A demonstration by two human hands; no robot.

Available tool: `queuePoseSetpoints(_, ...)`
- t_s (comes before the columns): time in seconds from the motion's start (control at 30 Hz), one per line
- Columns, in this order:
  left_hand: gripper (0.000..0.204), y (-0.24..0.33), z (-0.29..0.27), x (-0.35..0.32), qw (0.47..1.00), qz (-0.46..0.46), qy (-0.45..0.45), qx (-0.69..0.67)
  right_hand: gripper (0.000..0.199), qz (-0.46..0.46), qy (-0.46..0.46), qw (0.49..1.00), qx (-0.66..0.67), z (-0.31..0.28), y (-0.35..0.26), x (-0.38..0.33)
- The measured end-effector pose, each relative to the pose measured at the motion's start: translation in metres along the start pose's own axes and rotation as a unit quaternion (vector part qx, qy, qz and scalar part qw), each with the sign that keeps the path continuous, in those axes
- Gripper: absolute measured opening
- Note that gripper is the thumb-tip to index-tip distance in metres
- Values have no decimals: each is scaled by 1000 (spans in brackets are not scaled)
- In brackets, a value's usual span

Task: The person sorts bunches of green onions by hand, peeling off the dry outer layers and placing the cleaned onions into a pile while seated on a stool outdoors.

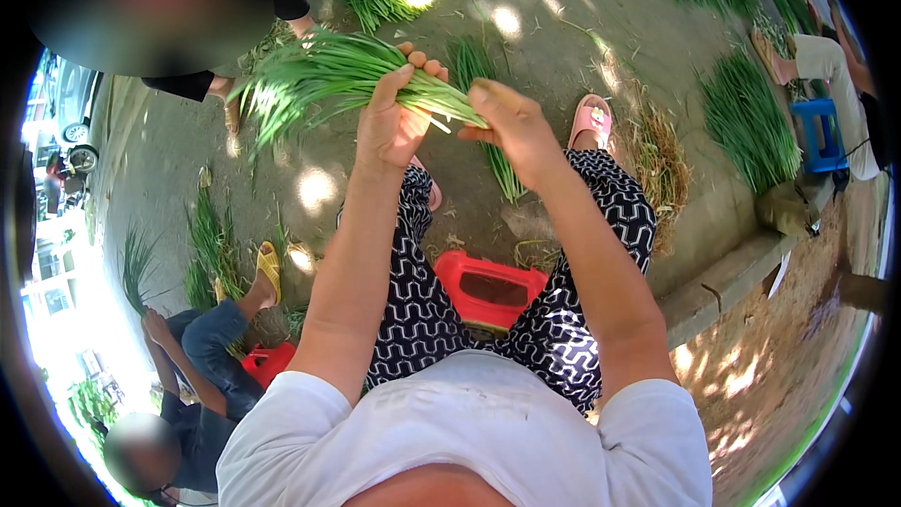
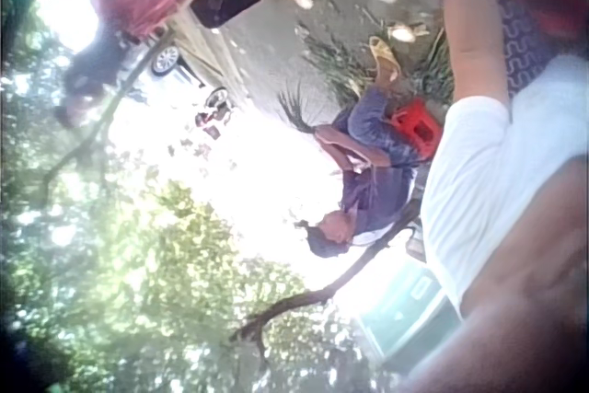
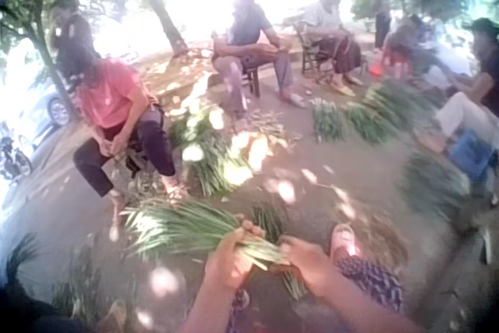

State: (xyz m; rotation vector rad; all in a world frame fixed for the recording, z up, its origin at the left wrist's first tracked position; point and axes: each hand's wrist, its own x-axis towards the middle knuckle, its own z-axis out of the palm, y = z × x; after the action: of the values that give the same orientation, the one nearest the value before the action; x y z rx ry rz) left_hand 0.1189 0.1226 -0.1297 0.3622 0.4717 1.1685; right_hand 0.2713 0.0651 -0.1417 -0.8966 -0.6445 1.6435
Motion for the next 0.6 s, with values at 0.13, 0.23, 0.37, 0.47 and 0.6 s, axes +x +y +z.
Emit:
queuePoseSetpoints(0.13, 33, 1, 4, -3, 999, 20, -18, 24, 33, -38, 46, 994, -86, 9, 1, -1)
queuePoseSetpoints(0.23, 34, -1, 7, -5, 999, 9, -37, 31, 27, -47, 29, 993, -101, 2, -5, 2)
queuePoseSetpoints(0.37, 31, -1, 9, -7, 999, -21, -42, 25, 27, -5, -11, 996, -92, -4, -9, 1)
queuePoseSetpoints(0.47, 30, 1, 5, -6, 997, -43, -50, 32, 29, 19, -32, 991, -132, -5, -12, 1)
queuePoseSetpoints(0.6, 33, 0, 8, -10, 990, -92, -57, 89, 37, 1, 28, 984, -178, -22, -27, 5)
